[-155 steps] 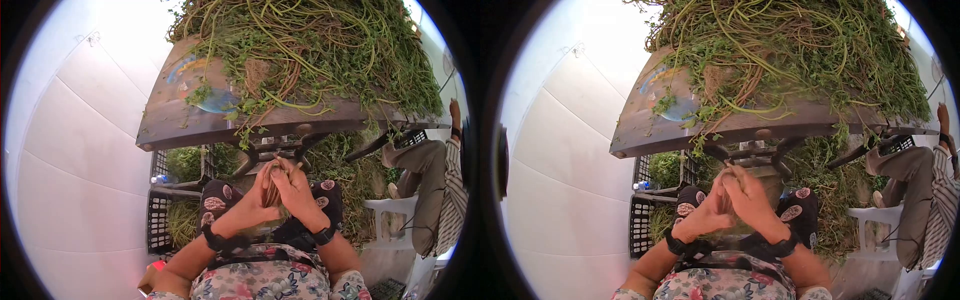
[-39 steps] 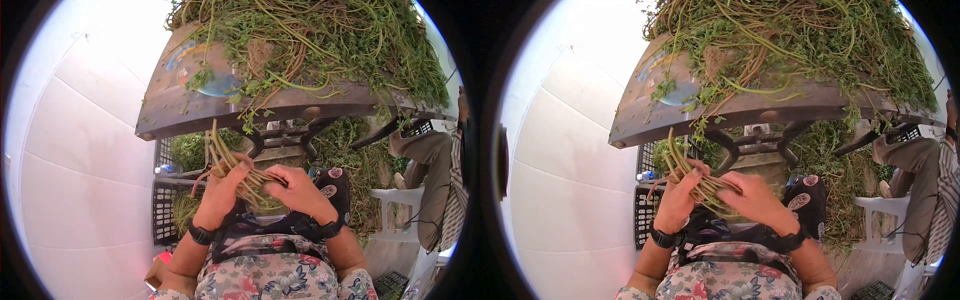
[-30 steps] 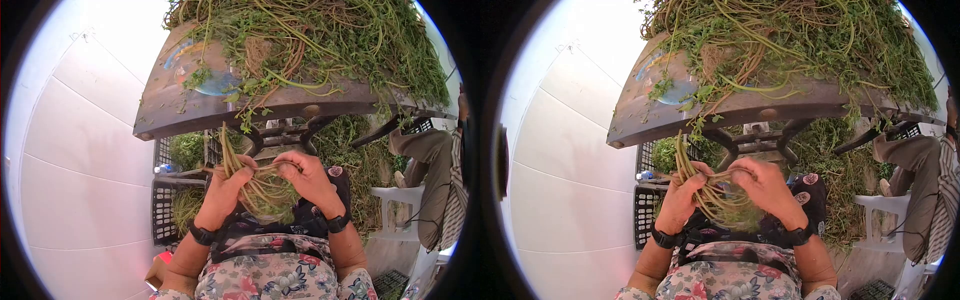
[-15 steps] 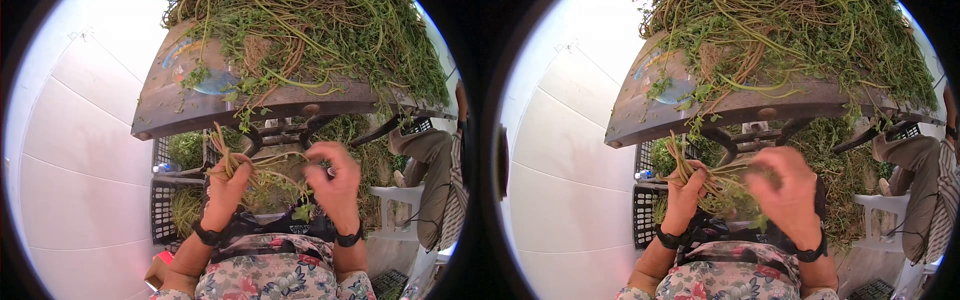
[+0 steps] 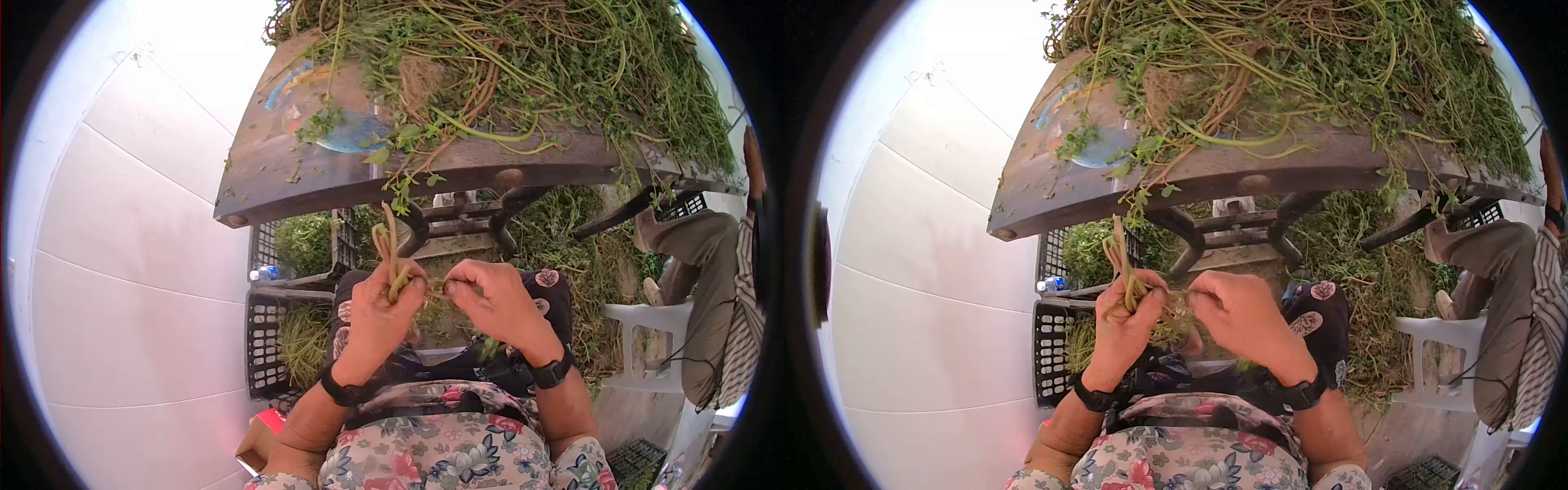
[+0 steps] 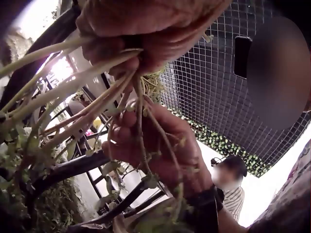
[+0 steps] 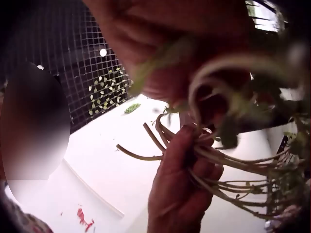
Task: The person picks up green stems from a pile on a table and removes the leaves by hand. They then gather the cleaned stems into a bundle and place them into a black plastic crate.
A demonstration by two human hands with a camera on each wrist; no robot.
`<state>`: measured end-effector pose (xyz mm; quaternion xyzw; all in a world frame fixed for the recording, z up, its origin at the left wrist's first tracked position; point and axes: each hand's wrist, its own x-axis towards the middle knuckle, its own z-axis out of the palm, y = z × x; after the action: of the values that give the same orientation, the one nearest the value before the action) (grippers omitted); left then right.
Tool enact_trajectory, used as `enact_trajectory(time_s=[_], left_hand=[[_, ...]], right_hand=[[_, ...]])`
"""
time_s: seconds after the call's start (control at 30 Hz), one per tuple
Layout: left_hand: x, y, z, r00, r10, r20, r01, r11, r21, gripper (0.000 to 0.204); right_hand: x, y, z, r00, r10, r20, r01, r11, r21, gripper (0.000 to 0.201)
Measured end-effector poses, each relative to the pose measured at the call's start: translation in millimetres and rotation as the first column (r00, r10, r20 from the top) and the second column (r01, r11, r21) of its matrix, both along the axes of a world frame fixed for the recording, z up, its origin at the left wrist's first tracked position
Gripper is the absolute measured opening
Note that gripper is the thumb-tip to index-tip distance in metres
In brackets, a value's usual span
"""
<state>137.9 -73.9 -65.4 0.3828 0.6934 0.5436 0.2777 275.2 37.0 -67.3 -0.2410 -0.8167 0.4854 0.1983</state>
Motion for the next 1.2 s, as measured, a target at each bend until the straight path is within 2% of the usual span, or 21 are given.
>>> enact_trajectory(time_s=[0.1, 0.13, 0.2, 0.23, 0.3, 0.33, 0.43, 0.53, 0.63, 0.67, 0.77, 0.8, 0.9, 0.97, 1.0, 1.1, 1.13, 1.2], left_hand=[[-0.9, -1.2, 2.4, 0.998, -0.012, -0.063, 0.009, 0.999, -0.047, 0.008], [-1.6, -1.6, 3.6, 0.996, -0.013, -0.089, 0.008, 0.998, -0.057, 0.008], [-8.4, -3.7, 3.6, 0.996, 0.047, 0.071, -0.051, 0.997, 0.054, 0.008], [-13.0, -4.6, 2.6, 0.986, 0.07, 0.154, -0.087, 0.99, 0.107, 0.008], [-20.0, -7.0, 0.5, 0.968, 0.072, 0.241, -0.104, 0.987, 0.12, 0.007], [-21.1, -7.7, 4.0, 0.96, 0.063, 0.275, -0.097, 0.989, 0.112, 0.008], [-19.9, -7.6, 3.7, 0.935, 0.043, 0.353, -0.083, 0.992, 0.098, 0.009], [-17.8, -6.2, -0.1, 0.93, 0.024, 0.366, -0.078, 0.988, 0.135, 0.009], [-14.3, -5.3, -0.4, 0.936, 0.01, 0.351, -0.07, 0.985, 0.159, 0.01], [-13.0, -4.6, -0.2, 0.938, 0.004, 0.347, -0.064, 0.985, 0.163, 0.01], [-9.9, -6.4, -0.9, 0.93, -0.035, 0.367, -0.002, 0.995, 0.1, 0.011], [-9.5, -6.4, -1.0, 0.939, -0.034, 0.342, -0.003, 0.994, 0.107, 0.011], [-9.1, -6.4, 0.9, 0.949, -0.012, 0.315, -0.03, 0.991, 0.129, 0.011], [-10.9, -7.4, 7.5, 0.932, 0.025, 0.361, -0.082, 0.986, 0.143, 0.011], [-13.6, -7.4, 6.1, 0.947, 0.02, 0.322, -0.071, 0.986, 0.149, 0.01], [-18.8, -9.2, -1.5, 0.974, 0.019, 0.227, -0.051, 0.989, 0.138, 0.009], [-18.4, -8.6, -2.8, 0.977, 0.022, 0.212, -0.049, 0.991, 0.123, 0.009], [-16.5, -6.9, -3.6, 0.979, 0.02, 0.201, -0.04, 0.994, 0.099, 0.009]], right_hand=[[2.8, 3.1, -0.9, 0.996, 0.074, 0.051, -0.066, 0.986, -0.155, 0.011], [5.1, 5.7, -5.0, 0.999, 0.049, 0.011, -0.045, 0.971, -0.235, 0.011], [13.0, 14.3, -17.4, 0.998, -0.008, -0.062, -0.017, 0.921, -0.39, 0.012], [17.4, 18.8, -19.0, 0.991, -0.1, -0.086, 0.052, 0.893, -0.447, 0.01], [25.5, 26.8, -21.2, 0.952, -0.285, -0.114, 0.175, 0.809, -0.562, 0.009], [28.4, 28.8, -22.1, 0.942, -0.313, -0.123, 0.187, 0.793, -0.58, 0.01], [28.9, 29.8, -26.9, 0.939, -0.29, -0.185, 0.131, 0.8, -0.585, 0.014], [30.9, 26.9, -33.0, 0.979, -0.078, -0.186, -0.035, 0.842, -0.538, 0.024], [22.7, 14.0, -23.0, 0.978, 0.065, -0.2, -0.174, 0.784, -0.595, 0.032], [18.1, 11.4, -26.8, 0.959, 0.102, -0.265, -0.23, 0.825, -0.516, 0.032], [5.7, 7.9, -25.8, 0.953, 0.156, -0.26, -0.195, 0.972, -0.129, 0.028], [4.9, 10.4, -21.1, 0.964, 0.177, -0.2, -0.203, 0.972, -0.119, 0.025], [7.9, 8.9, -14.4, 0.987, 0.093, -0.134, -0.112, 0.984, -0.139, 0.021], [14.4, 17.0, -28.7, 1.0, -0.002, 0.012, 0.002, 1.0, -0.016, 0.02], [18.4, 22.5, -34.8, 0.995, -0.055, 0.081, 0.051, 0.997, 0.055, 0.019], [26.9, 29.1, -40.8, 0.972, -0.193, -0.138, 0.155, 0.958, -0.242, 0.025], [30.0, 32.5, -36.9, 0.968, -0.181, -0.175, 0.116, 0.937, -0.33, 0.033], [32.2, 29.7, -17.6, 0.959, -0.188, -0.212, 0.059, 0.863, -0.502, 0.036]])
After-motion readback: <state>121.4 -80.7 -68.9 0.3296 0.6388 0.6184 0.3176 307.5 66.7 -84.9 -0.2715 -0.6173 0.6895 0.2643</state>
